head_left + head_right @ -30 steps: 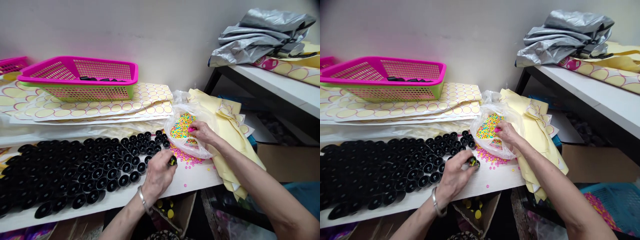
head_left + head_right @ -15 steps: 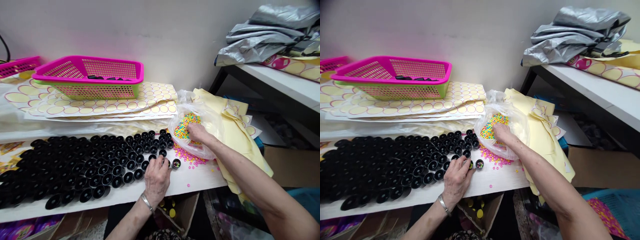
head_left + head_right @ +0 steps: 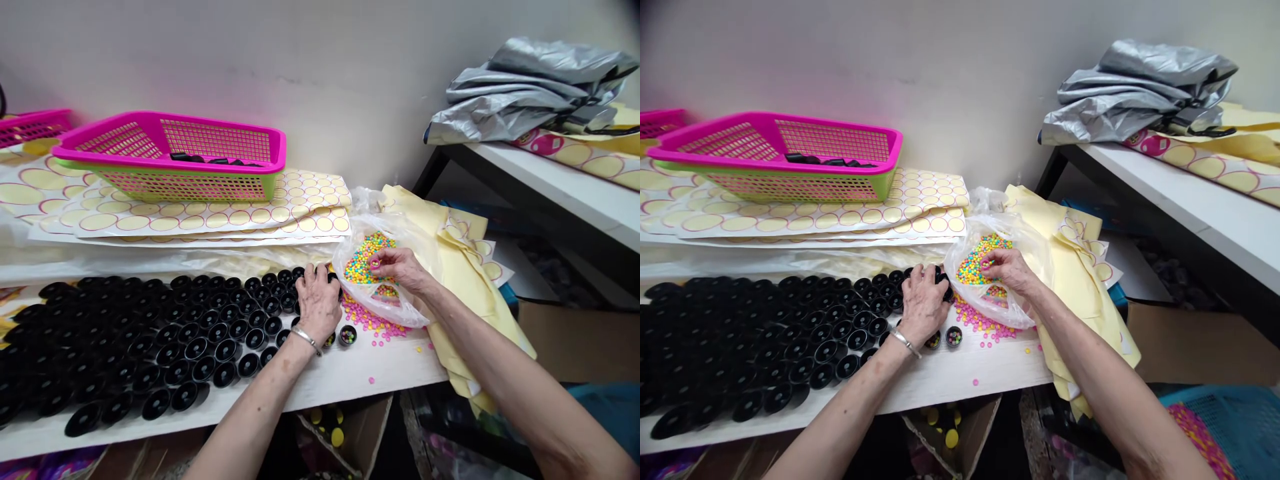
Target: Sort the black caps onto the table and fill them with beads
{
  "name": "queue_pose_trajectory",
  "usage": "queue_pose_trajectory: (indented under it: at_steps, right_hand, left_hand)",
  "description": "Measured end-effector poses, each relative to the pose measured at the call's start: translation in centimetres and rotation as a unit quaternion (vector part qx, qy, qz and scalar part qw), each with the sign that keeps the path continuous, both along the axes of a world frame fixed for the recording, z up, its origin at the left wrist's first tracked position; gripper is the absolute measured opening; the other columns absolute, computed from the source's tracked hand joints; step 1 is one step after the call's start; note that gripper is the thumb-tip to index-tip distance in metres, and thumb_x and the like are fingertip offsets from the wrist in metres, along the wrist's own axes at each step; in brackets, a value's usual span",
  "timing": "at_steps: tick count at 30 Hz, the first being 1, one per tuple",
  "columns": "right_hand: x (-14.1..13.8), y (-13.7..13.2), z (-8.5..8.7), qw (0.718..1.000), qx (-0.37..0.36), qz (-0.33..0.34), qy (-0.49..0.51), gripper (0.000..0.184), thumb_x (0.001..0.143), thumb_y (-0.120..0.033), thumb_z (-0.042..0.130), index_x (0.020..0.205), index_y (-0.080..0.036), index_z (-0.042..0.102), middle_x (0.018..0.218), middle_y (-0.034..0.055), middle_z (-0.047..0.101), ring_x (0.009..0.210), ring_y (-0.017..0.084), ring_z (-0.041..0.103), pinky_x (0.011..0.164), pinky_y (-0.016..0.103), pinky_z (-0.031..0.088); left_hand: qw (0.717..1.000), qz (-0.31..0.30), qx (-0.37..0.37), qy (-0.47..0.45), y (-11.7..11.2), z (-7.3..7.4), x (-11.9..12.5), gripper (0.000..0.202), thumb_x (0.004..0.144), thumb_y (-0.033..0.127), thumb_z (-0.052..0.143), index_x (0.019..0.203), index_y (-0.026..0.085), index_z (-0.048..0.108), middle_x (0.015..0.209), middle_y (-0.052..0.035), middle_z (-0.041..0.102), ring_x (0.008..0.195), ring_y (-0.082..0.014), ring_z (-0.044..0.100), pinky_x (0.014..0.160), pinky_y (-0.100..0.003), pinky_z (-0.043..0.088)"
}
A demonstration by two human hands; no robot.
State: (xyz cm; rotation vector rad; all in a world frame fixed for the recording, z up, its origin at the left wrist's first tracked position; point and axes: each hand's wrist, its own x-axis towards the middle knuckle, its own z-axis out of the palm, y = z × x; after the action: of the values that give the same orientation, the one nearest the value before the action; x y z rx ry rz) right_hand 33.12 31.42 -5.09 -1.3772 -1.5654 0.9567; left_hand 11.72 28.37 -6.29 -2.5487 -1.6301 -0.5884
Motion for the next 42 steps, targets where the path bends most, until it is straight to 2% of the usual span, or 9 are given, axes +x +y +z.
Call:
queue_pose_trajectory:
  at_steps: [9,14,22,28,31,33,36,39,42]
  right_hand:
    - [-2.3,-1.1,0.6,0.998,0.011,0.062,-0.022,0.013,0.063,-0.024,0.065,0.073,-0.016,0.065,0.066,-0.0030,0.055,0.062,0.012,0.047,0.059,0.025,0.038]
    - [-3.3,-1.2,0.6,0.989,0.039,0.122,-0.072,0.002,0.063,-0.015,0.059,0.065,-0.016,0.061,0.063,-0.0040,0.052,0.064,0.012,0.045,0.062,0.024,0.035]
    - [-3.4,-1.2,0.6,0.977,0.100,0.147,-0.117,0.005,0.071,-0.014,0.054,0.068,-0.015,0.058,0.066,-0.0033,0.051,0.066,0.012,0.046,0.064,0.024,0.035]
    - [-4.1,-1.8,1.2,0.959,0.163,0.162,-0.165,0.010,0.078,-0.013,0.053,0.080,-0.016,0.062,0.077,0.0001,0.055,0.076,0.014,0.050,0.072,0.026,0.038]
    - [-4.4,-2.2,2.3,0.931,0.196,0.169,-0.256,0.014,0.079,-0.010,0.050,0.082,-0.016,0.063,0.081,0.0024,0.054,0.079,0.015,0.049,0.072,0.027,0.037]
    - [-4.8,-2.6,3.0,0.896,0.214,0.163,-0.353,0.016,0.082,-0.011,0.048,0.078,-0.015,0.063,0.080,0.0040,0.053,0.076,0.016,0.047,0.067,0.028,0.035]
    - [-5.6,-3.0,3.9,0.811,0.242,0.157,-0.509,0.019,0.084,-0.013,0.046,0.077,-0.014,0.063,0.081,0.0071,0.054,0.074,0.018,0.044,0.063,0.030,0.031]
    - [-6.5,-3.2,4.3,0.744,0.272,0.177,-0.585,0.016,0.085,-0.015,0.048,0.079,-0.013,0.063,0.084,0.0099,0.056,0.080,0.021,0.044,0.062,0.033,0.029]
    - [-6.9,-3.2,4.3,0.731,0.281,0.197,-0.590,0.014,0.084,-0.015,0.050,0.079,-0.013,0.063,0.083,0.0102,0.055,0.082,0.022,0.043,0.063,0.034,0.029]
  left_hand:
    - [0.998,-0.022,-0.005,-0.061,0.4,0.3,-0.3,0.021,0.070,0.025,0.062,0.089,0.021,0.068,0.119,-0.0071,0.055,0.121,-0.0303,0.034,0.088,-0.042,0.037]
    - [0.997,-0.043,-0.050,-0.026,1.1,-0.1,-0.2,0.015,0.069,0.021,0.060,0.080,0.020,0.070,0.111,-0.0071,0.061,0.115,-0.0294,0.041,0.082,-0.044,0.036]
    - [0.994,-0.084,-0.046,-0.057,0.9,0.9,-1.0,0.015,0.070,0.022,0.061,0.082,0.022,0.069,0.113,-0.0041,0.062,0.116,-0.0290,0.042,0.086,-0.043,0.035]
    - [0.986,-0.046,-0.060,-0.146,0.7,1.5,-0.9,0.021,0.067,0.017,0.058,0.086,0.019,0.066,0.087,-0.0044,0.065,0.091,-0.0212,0.055,0.076,-0.032,0.041]
    - [0.987,-0.047,-0.064,-0.139,0.9,1.8,-0.6,0.022,0.065,0.018,0.058,0.085,0.020,0.066,0.083,-0.0039,0.065,0.090,-0.0220,0.054,0.075,-0.032,0.041]
    - [0.988,-0.048,-0.066,-0.129,0.9,2.0,-0.4,0.021,0.064,0.018,0.058,0.083,0.020,0.066,0.082,-0.0036,0.065,0.090,-0.0226,0.054,0.074,-0.032,0.041]
    - [0.990,-0.042,-0.063,-0.118,0.9,2.2,-0.1,0.014,0.063,0.020,0.059,0.076,0.020,0.064,0.079,-0.0035,0.064,0.090,-0.0234,0.053,0.073,-0.033,0.040]
    - [0.990,-0.042,-0.063,-0.119,0.9,2.2,0.1,0.009,0.064,0.022,0.059,0.072,0.020,0.063,0.076,-0.0037,0.063,0.089,-0.0237,0.054,0.071,-0.033,0.039]
    - [0.988,-0.040,-0.076,-0.130,0.8,2.0,0.2,0.010,0.066,0.023,0.059,0.073,0.020,0.065,0.075,-0.0044,0.062,0.087,-0.0230,0.054,0.069,-0.032,0.039]
